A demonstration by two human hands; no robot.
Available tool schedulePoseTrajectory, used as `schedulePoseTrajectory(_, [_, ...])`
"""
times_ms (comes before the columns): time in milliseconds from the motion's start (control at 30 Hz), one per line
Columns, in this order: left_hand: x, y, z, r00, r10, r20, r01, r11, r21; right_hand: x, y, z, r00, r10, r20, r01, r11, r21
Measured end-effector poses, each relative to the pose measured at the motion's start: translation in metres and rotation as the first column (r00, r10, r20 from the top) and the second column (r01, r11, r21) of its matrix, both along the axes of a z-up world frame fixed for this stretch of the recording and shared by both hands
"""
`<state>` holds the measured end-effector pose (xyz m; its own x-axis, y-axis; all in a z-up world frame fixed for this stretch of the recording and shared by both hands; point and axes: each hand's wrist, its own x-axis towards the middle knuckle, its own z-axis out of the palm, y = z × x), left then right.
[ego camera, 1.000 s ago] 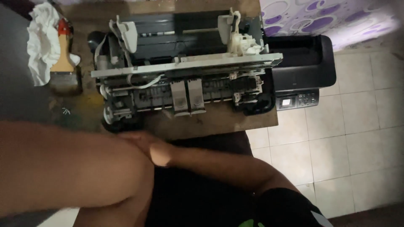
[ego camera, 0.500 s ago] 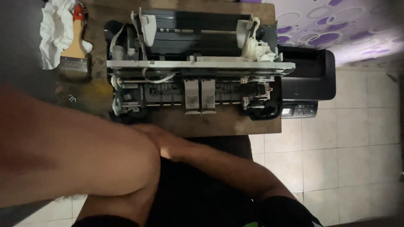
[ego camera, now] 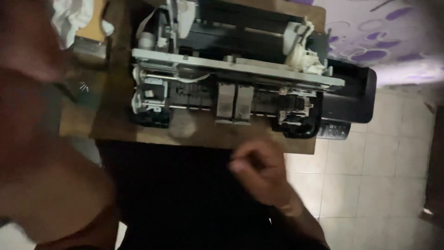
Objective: Disassembling a printer by removing internal screws with a screwdriver and extracting mechanical parts and cables.
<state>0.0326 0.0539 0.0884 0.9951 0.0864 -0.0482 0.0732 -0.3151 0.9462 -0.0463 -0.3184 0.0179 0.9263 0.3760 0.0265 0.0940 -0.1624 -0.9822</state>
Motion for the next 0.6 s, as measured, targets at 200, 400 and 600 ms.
schedulePoseTrajectory(200, [-0.001, -0.034, -0.019, 0.95, 0.275, -0.147, -0.288, 0.955, -0.076, 0.026, -0.039, -0.011, 0.823, -0.231, 0.518, 0.407, 0.877, -0.256])
schedulePoseTrajectory(400, [0.059, 0.026, -0.111, 0.964, 0.133, 0.229, -0.235, 0.828, 0.509, 0.034, -0.039, -0.022, 0.842, -0.359, 0.404, 0.446, 0.883, -0.145])
schedulePoseTrajectory(600, [0.114, 0.015, -0.159, 0.912, 0.179, 0.369, -0.401, 0.579, 0.71, 0.029, -0.055, -0.025, 0.834, -0.331, 0.44, 0.461, 0.858, -0.227])
